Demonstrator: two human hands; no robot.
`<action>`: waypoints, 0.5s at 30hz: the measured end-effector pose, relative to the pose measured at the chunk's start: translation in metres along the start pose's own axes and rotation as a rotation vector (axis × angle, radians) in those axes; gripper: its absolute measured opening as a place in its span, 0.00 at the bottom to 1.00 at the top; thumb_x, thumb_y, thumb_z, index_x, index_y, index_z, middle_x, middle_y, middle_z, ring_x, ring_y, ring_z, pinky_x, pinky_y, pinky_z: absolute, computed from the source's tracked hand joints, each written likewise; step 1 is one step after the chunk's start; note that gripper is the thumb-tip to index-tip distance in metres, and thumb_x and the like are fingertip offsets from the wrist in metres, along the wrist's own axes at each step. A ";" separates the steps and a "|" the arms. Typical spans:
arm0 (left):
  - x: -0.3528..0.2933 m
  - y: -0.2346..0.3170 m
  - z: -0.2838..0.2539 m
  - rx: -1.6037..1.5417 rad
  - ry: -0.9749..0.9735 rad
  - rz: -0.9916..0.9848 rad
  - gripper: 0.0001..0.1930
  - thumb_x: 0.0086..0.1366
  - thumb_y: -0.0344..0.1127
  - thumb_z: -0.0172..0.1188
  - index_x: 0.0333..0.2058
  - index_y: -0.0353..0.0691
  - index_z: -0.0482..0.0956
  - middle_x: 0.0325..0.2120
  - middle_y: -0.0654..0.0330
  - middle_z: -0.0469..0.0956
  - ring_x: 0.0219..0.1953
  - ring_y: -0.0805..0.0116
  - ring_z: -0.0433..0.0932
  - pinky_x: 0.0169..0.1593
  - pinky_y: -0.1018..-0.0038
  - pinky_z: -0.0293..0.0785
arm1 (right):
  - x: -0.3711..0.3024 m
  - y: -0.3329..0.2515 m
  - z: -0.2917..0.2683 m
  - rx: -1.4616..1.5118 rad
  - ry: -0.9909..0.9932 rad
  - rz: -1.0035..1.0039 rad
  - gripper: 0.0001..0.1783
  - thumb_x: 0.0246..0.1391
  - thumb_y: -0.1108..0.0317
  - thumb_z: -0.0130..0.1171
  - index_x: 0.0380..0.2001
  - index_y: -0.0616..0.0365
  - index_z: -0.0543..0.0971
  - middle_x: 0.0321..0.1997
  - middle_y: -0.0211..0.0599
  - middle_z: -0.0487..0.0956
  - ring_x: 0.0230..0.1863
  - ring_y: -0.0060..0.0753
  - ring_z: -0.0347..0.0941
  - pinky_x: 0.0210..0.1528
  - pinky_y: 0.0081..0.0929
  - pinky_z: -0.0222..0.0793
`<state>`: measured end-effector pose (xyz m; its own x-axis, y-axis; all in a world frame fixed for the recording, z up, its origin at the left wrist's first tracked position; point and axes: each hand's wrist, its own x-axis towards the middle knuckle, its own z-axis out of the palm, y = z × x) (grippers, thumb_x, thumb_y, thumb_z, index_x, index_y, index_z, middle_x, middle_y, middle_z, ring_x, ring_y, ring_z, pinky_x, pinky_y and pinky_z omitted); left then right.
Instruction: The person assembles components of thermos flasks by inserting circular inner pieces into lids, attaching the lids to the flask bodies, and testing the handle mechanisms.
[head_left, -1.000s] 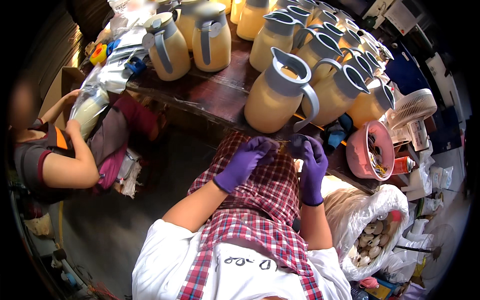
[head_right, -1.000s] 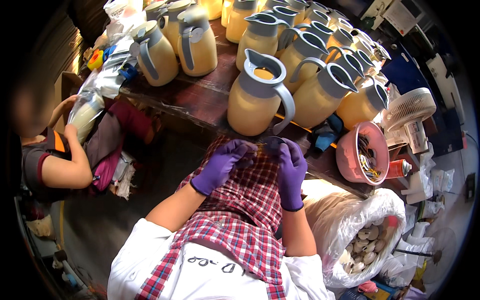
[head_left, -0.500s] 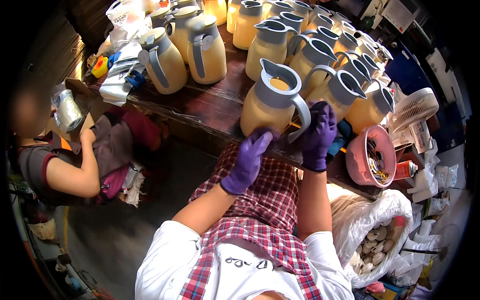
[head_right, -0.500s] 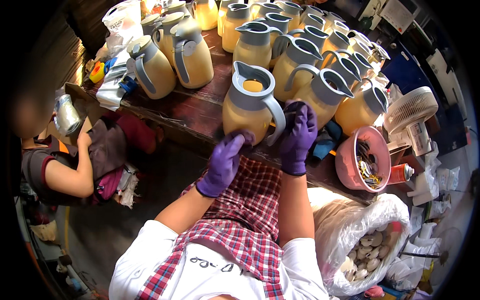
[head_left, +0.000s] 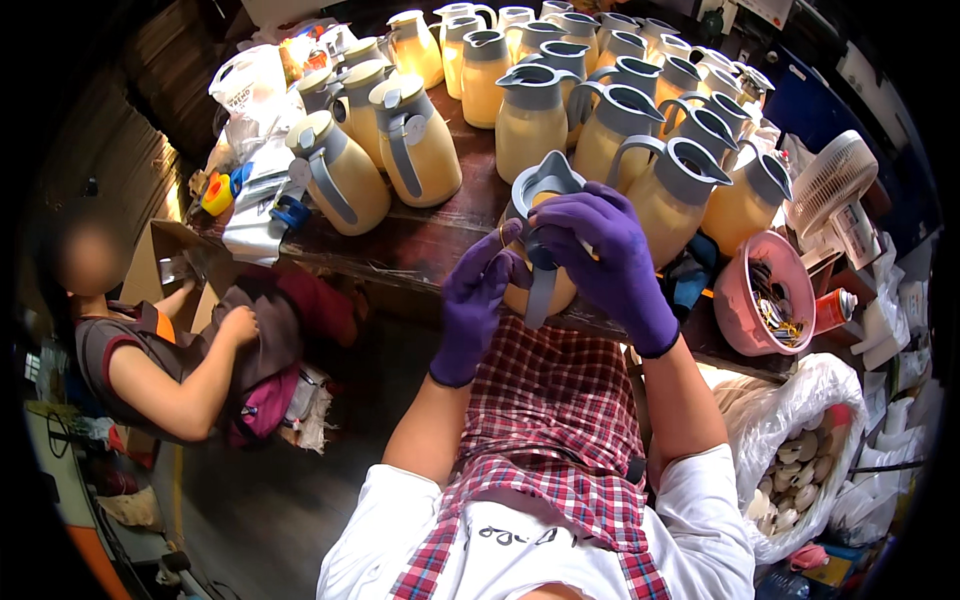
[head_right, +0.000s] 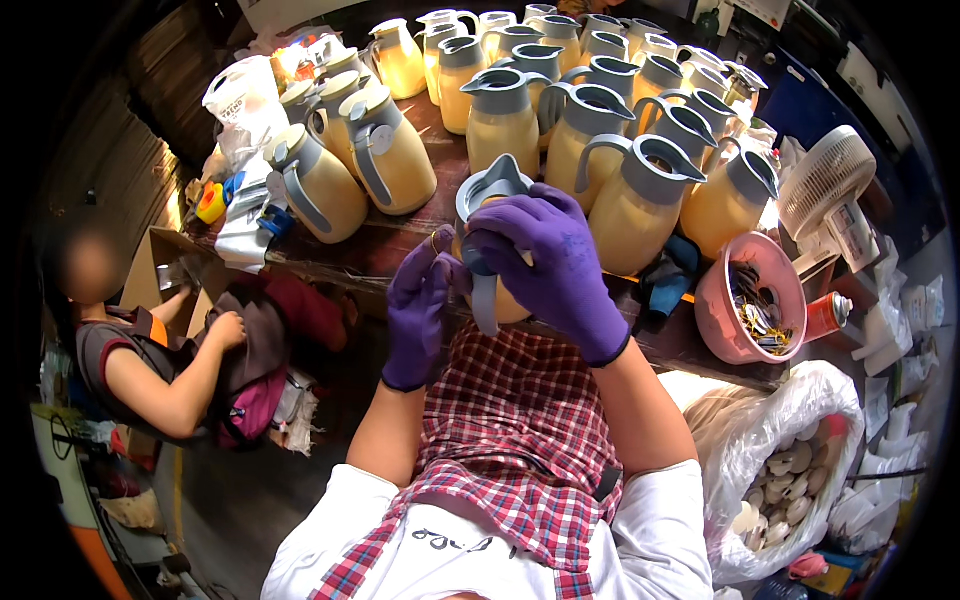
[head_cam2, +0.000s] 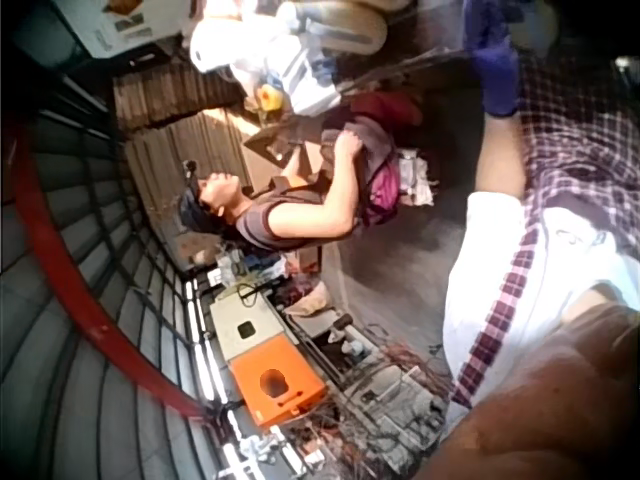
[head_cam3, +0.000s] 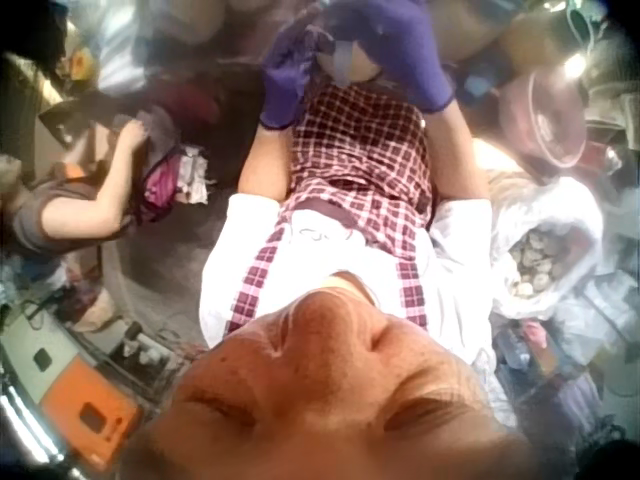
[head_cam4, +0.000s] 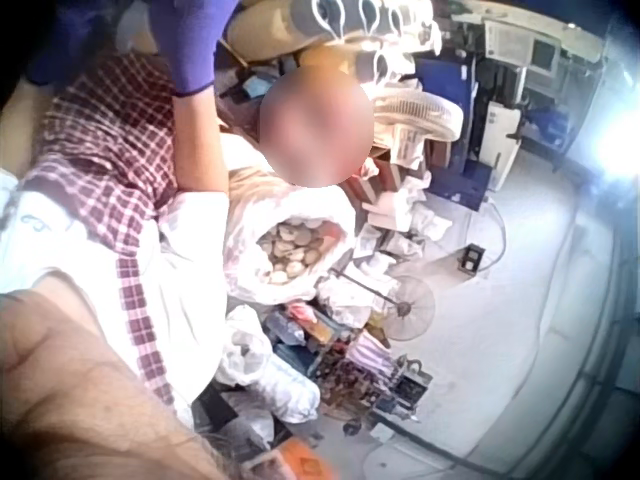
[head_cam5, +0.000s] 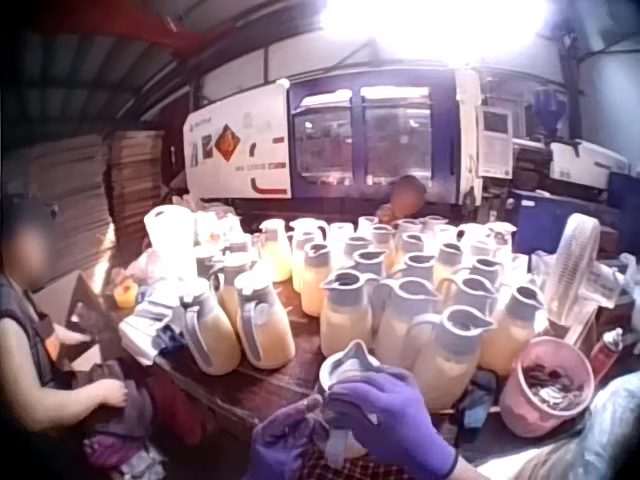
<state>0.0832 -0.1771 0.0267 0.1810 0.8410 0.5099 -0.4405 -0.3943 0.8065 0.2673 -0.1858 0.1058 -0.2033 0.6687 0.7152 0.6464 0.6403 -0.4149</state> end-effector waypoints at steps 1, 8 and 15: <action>0.005 0.009 0.003 0.050 -0.001 0.037 0.18 0.73 0.24 0.56 0.61 0.38 0.77 0.35 0.62 0.78 0.35 0.75 0.74 0.41 0.77 0.72 | 0.002 -0.003 0.000 -0.051 0.015 -0.006 0.08 0.54 0.68 0.66 0.38 0.50 0.83 0.43 0.26 0.85 0.46 0.35 0.80 0.61 0.40 0.64; 0.024 0.035 -0.004 0.876 -0.070 0.349 0.18 0.61 0.23 0.69 0.50 0.41 0.85 0.37 0.55 0.78 0.40 0.66 0.77 0.45 0.73 0.74 | -0.010 -0.005 0.013 -0.108 0.084 -0.025 0.08 0.56 0.66 0.65 0.39 0.51 0.82 0.46 0.31 0.84 0.48 0.38 0.79 0.58 0.38 0.66; 0.038 0.049 -0.015 0.418 -0.237 0.085 0.17 0.62 0.15 0.58 0.46 0.38 0.86 0.40 0.61 0.76 0.42 0.72 0.75 0.50 0.78 0.70 | -0.019 -0.012 0.008 0.025 0.086 0.041 0.23 0.60 0.70 0.60 0.60 0.52 0.76 0.50 0.34 0.83 0.51 0.40 0.79 0.62 0.42 0.64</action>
<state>0.0551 -0.1587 0.0814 0.3761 0.7111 0.5940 -0.0803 -0.6137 0.7855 0.2577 -0.2034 0.0922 -0.1131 0.6603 0.7425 0.6344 0.6231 -0.4575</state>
